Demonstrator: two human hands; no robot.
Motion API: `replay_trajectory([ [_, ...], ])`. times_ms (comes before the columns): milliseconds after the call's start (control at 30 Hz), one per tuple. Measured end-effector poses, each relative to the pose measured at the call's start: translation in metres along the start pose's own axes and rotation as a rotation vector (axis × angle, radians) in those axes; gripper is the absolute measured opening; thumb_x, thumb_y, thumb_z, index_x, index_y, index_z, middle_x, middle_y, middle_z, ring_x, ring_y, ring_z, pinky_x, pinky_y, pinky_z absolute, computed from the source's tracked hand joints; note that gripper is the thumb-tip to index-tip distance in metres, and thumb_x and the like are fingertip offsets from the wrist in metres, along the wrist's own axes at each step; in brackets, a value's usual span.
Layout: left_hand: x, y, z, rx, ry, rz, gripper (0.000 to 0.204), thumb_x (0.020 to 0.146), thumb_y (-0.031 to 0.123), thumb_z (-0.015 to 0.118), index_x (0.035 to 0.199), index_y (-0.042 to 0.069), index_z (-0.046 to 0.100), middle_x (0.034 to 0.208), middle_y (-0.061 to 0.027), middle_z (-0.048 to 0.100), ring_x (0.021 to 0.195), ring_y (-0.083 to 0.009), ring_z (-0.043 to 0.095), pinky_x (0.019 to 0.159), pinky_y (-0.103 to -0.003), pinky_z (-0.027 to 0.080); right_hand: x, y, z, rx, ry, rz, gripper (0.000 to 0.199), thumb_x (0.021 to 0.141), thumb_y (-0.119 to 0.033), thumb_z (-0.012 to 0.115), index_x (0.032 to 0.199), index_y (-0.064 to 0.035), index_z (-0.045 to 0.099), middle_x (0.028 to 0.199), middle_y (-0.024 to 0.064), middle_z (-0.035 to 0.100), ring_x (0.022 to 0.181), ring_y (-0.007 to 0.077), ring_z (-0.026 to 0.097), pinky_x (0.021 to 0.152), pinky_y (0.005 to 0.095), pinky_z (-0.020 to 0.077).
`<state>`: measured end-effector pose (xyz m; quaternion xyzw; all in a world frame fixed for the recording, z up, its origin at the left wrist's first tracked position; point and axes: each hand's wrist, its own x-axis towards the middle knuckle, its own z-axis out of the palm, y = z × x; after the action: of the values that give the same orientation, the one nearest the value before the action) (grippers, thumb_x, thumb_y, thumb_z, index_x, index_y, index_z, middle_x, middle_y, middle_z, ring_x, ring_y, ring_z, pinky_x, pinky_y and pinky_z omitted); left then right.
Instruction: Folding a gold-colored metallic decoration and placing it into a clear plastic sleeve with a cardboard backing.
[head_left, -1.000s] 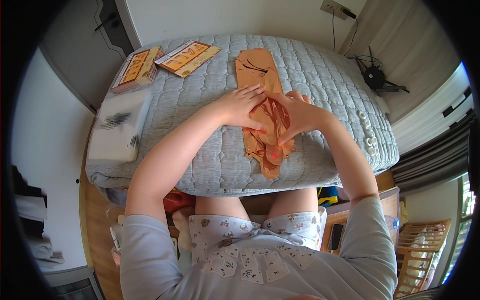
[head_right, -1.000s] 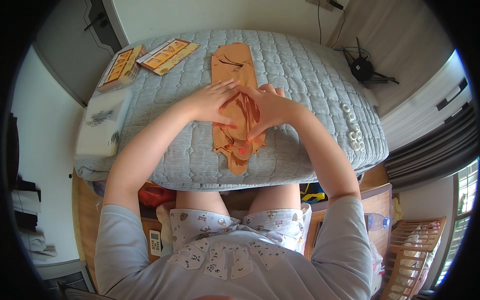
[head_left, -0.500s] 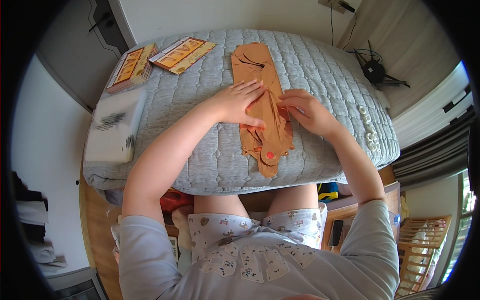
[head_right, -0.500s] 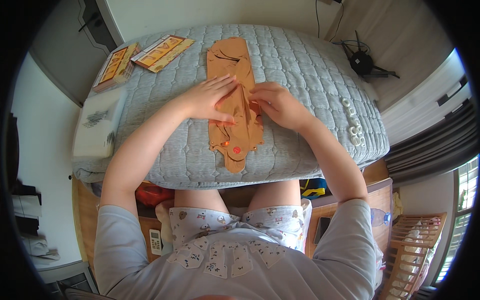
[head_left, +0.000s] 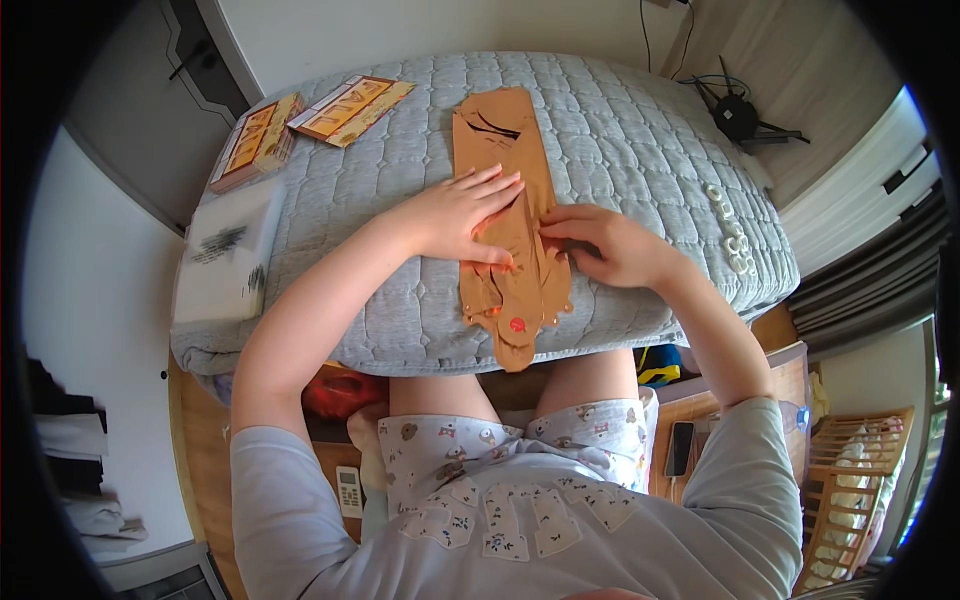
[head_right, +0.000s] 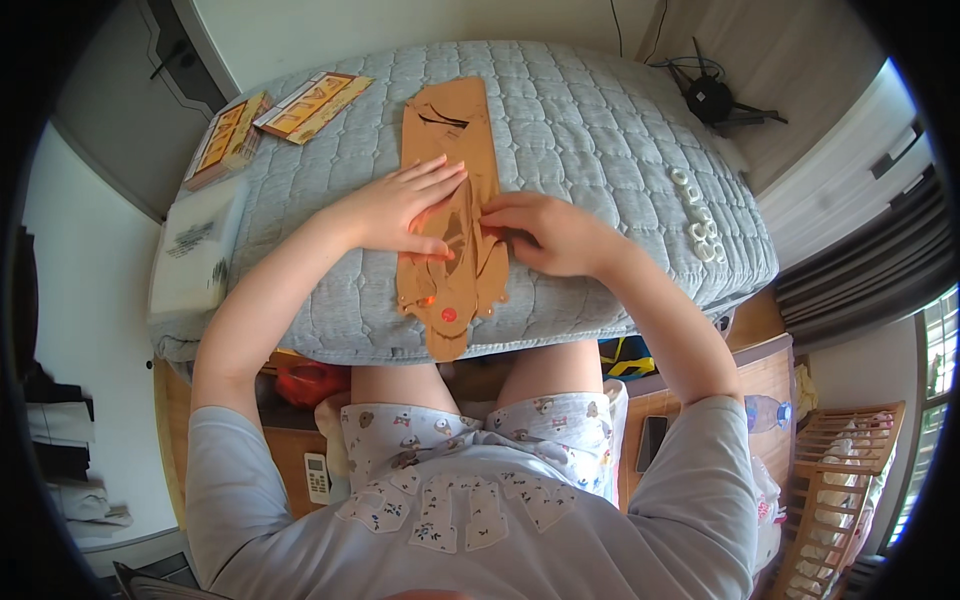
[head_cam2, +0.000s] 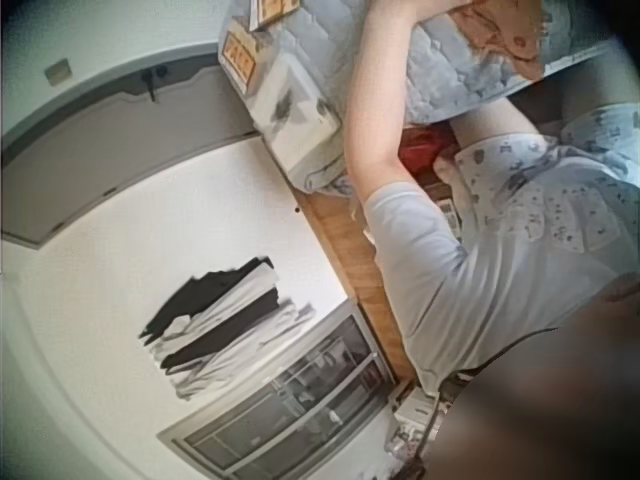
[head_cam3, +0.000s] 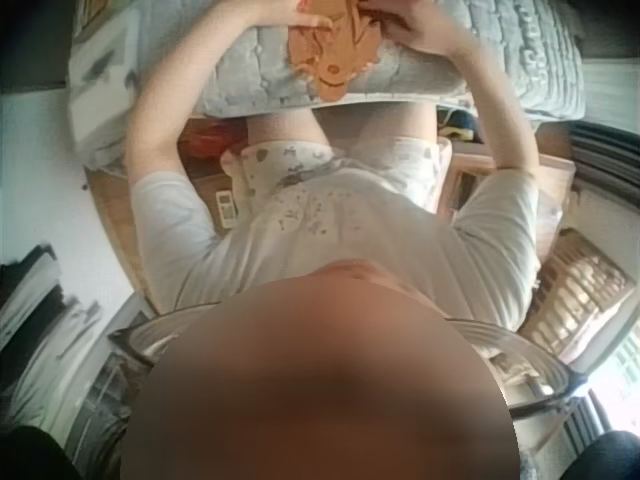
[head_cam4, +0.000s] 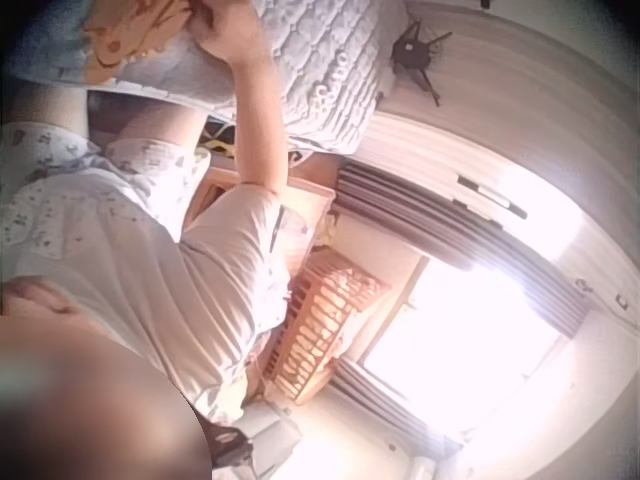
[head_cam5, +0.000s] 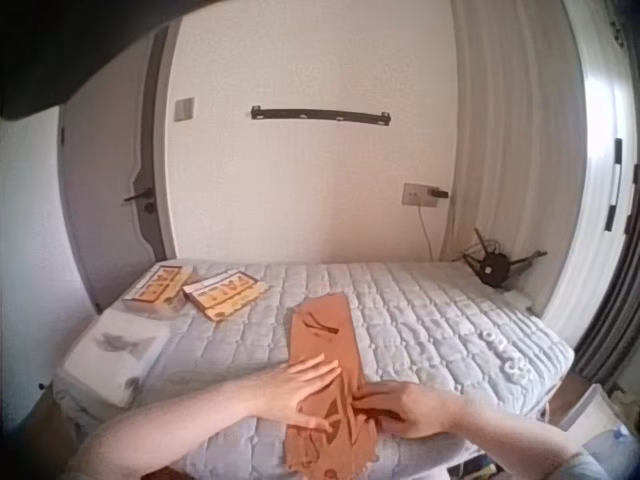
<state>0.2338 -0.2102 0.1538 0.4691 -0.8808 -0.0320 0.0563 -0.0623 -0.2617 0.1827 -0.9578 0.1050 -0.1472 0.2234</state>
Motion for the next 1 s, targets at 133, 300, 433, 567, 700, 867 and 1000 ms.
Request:
replay_trajectory([
  [133,-0.023,0.033,-0.001,0.019,-0.047,0.025,0.111,0.086,0.079,0.055,0.162,0.005,0.022,0.169,-0.0127,0.022,0.157,-0.0321,0.016,0.127,-0.047,0.019,-0.026,-0.035,0.012,0.071,0.014,0.038,0.055,0.079,-0.001,0.068,0.133,-0.0054,0.063,0.136,0.0174,0.060,0.126,0.0386,0.058,0.107,0.0430,0.0470],
  [300,-0.035,0.059,-0.002,0.010,-0.023,0.020,0.111,0.086,0.079,0.055,0.162,0.004,0.022,0.170,-0.0124,0.022,0.158,-0.0320,0.014,0.127,-0.048,0.018,-0.035,-0.041,0.037,-0.299,0.175,-0.128,0.059,0.075,-0.010,0.077,0.133,-0.0137,0.065,0.136,0.0080,0.063,0.117,0.0299,0.062,0.100,0.0420,0.0508],
  [433,-0.036,0.062,-0.002,0.040,-0.030,0.013,0.110,0.087,0.079,0.054,0.162,0.004,0.022,0.170,-0.0128,0.021,0.157,-0.0326,0.015,0.127,-0.047,0.018,-0.035,-0.037,0.042,-0.440,0.164,-0.209,0.052,0.076,-0.015,0.075,0.128,-0.0157,0.070,0.133,0.0022,0.067,0.115,0.0272,0.064,0.098,0.0411,0.0516],
  [567,-0.036,0.049,-0.001,-0.447,0.003,-0.019,0.116,0.086,0.083,0.051,0.164,0.005,0.015,0.171,-0.0138,0.014,0.158,-0.0288,0.013,0.128,-0.044,0.016,-0.035,-0.037,0.045,-0.437,0.182,-0.213,0.051,0.077,-0.017,0.073,0.128,-0.0159,0.071,0.131,0.0017,0.068,0.114,0.0270,0.064,0.097,0.0411,0.0517],
  [700,-0.050,0.047,-0.012,-1.041,0.163,0.024,0.128,0.078,0.087,0.057,0.164,0.004,0.010,0.172,-0.0152,0.008,0.158,-0.0259,0.014,0.127,-0.042,0.016,-0.040,-0.037,0.045,-0.429,0.183,-0.198,0.054,0.075,-0.018,0.074,0.129,-0.0161,0.070,0.132,0.0016,0.068,0.115,0.0266,0.064,0.097,0.0408,0.0518],
  [867,-0.080,0.084,-0.036,-0.119,-0.126,0.137,0.137,0.060,0.077,0.080,0.162,0.005,0.023,0.169,-0.0122,0.025,0.156,-0.0271,0.022,0.128,-0.047,0.018,-0.047,-0.043,0.043,-0.423,0.177,-0.187,0.056,0.074,-0.018,0.074,0.130,-0.0162,0.070,0.132,0.0014,0.068,0.115,0.0261,0.064,0.097,0.0405,0.0520],
  [1000,-0.087,0.094,-0.010,-0.002,-0.018,0.090,0.102,0.075,0.040,0.085,0.158,0.010,0.035,0.165,-0.0108,0.034,0.154,-0.0260,0.028,0.127,-0.048,0.024,-0.045,-0.045,0.043,-0.415,0.171,-0.196,0.058,0.073,-0.018,0.076,0.131,-0.0153,0.069,0.132,0.0024,0.068,0.115,0.0263,0.064,0.099,0.0406,0.0511],
])
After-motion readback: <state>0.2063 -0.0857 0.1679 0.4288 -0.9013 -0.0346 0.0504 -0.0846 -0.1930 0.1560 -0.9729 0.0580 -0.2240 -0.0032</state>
